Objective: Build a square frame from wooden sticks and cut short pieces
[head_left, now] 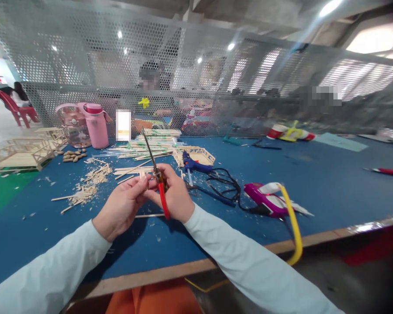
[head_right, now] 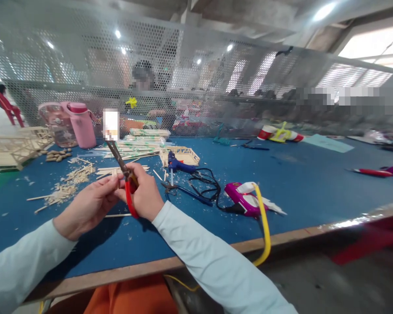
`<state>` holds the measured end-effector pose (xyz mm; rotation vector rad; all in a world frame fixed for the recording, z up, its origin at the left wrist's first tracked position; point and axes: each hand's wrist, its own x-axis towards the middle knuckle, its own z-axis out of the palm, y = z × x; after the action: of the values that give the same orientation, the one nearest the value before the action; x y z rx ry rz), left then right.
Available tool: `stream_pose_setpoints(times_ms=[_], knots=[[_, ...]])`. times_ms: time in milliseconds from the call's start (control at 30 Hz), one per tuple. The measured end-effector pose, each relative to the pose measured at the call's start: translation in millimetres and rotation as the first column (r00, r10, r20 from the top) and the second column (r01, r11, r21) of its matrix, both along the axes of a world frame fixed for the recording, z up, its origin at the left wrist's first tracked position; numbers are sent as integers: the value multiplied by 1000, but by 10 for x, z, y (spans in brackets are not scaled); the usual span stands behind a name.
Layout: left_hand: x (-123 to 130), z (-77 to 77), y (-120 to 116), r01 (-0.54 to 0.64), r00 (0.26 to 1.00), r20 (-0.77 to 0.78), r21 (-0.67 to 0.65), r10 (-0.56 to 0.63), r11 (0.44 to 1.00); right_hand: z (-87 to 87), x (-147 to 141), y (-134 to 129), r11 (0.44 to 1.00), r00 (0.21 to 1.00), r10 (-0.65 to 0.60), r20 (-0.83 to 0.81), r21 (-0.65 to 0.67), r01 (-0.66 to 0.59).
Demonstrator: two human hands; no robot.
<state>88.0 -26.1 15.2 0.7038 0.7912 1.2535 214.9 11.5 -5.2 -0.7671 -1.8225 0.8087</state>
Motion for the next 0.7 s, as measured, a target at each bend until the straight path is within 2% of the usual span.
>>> stream_pose_setpoints(times_ms=[233, 367, 467, 567, 700], knots=[[-28, -61, 23, 84, 989, -128, 109, -70, 991, -58, 0, 4, 996, 999, 54, -8, -65, -55], [-105, -64, 82, 114, 972, -220, 152, -78, 982, 79, 87, 4, 963, 974, 225, 2, -154, -222], [-191, -32, 126, 102, 956, -287, 151, -55, 983, 208, 219, 34, 940, 939, 324, 117, -151, -306], [-251, 24, 145, 108, 930, -367, 196, -29, 975, 287, 342, 73, 966, 912, 257, 319, -57, -252], [-267, 81, 138, 120, 918, -397, 252, -11, 960, 332, 420, 100, 980, 885, 142, 444, 62, -188]])
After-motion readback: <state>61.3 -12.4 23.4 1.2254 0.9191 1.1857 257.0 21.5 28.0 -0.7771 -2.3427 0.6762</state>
